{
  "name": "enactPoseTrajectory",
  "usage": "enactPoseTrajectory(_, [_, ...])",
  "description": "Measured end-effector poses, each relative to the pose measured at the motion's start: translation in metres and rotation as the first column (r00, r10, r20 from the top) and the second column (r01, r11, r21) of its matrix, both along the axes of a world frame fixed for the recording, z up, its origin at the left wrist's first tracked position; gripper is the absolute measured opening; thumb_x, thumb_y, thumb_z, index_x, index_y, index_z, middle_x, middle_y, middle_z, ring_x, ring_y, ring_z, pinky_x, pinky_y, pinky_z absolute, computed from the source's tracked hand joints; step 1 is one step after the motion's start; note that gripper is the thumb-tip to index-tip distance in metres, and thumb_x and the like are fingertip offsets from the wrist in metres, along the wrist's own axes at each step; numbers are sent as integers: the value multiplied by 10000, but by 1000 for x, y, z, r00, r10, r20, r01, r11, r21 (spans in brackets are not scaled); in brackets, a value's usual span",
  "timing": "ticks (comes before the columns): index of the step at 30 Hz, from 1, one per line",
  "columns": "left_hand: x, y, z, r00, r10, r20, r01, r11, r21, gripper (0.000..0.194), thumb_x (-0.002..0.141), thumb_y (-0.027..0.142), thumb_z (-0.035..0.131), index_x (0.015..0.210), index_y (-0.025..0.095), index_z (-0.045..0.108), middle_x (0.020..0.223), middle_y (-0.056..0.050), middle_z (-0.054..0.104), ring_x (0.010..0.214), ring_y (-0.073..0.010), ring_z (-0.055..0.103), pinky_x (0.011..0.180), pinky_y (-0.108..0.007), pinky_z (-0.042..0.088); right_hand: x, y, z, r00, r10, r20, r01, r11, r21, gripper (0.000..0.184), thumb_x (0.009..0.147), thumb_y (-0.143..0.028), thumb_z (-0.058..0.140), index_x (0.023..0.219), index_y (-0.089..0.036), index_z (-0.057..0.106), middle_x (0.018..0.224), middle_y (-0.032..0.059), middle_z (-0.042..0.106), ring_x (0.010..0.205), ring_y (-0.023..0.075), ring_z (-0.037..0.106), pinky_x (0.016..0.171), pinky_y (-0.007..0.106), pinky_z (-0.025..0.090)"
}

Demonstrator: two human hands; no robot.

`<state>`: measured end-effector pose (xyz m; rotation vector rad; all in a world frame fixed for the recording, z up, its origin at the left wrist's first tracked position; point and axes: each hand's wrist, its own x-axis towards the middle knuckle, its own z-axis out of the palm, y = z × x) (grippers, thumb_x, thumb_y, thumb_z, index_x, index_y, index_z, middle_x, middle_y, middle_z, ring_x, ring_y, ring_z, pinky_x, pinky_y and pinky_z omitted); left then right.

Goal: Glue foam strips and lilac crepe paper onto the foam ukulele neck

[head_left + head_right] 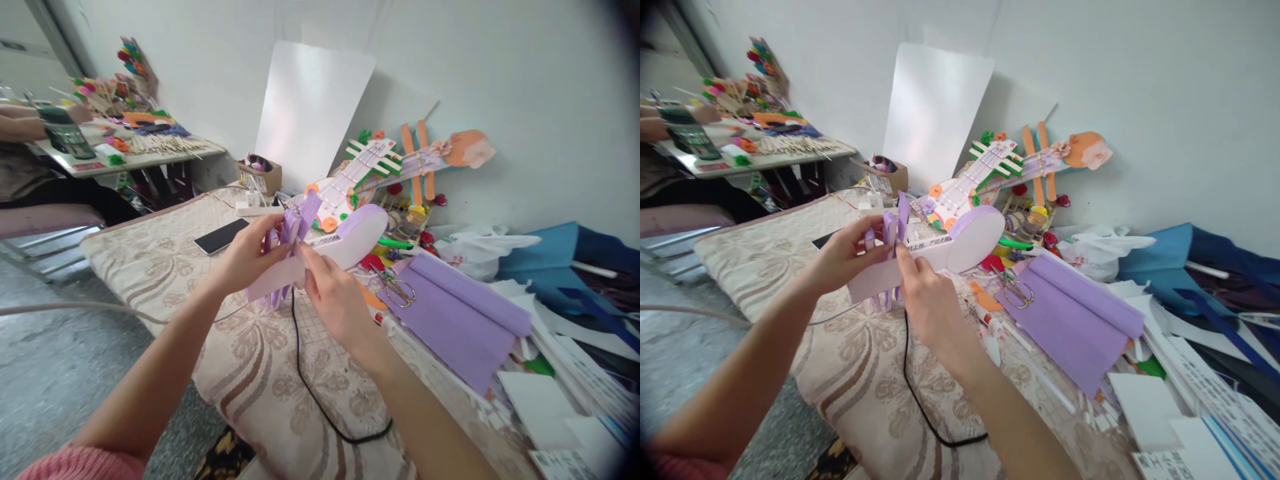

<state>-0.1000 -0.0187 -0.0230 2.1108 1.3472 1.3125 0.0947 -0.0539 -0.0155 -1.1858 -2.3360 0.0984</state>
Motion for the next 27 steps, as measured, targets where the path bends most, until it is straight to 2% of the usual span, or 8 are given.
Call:
enactPoseTrajectory(7, [0,0,0,1000,1,-6,-1,1000,9,406,867,323,619,1243,175,577,1078,-91,657,851,-167,603,711,-282,539,0,0,-1,1000,28,2,-28,999,-26,498,943,-50,395,1433,-110,463,1117,163,713,1106,290,678,945,447,551])
enactPoseTrajectory(14, [0,0,-2,1000,-6,2,6,1000,24,423,864,325,626,1255,177,572,1086,-97,667,853,-173,631,729,-296,551,-1,2,4,998,55,-31,-56,997,-49,460,927,-49,392,1366,-108,518,1129,161,717,1077,275,688,925,423,549])
enactPoseTrajectory(20, [-1,0,0,1000,-6,-6,6,1000,5,437,870,338,627,1275,180,572,1087,-99,672,910,-195,633,738,-296,552,-2,-1,-6,996,19,-83,-22,999,-31,475,960,-80,373,1418,-130,489,1085,140,715,1041,267,692,908,422,561])
enactPoseTrajectory(27, [3,-8,2,996,91,-1,-91,996,-15,500,828,312,685,1302,231,547,1024,-61,677,764,-149,633,683,-278,555,-4,-5,-11,997,-39,-59,40,999,16,501,953,-85,378,1438,-158,477,1022,128,706,954,267,706,844,417,580])
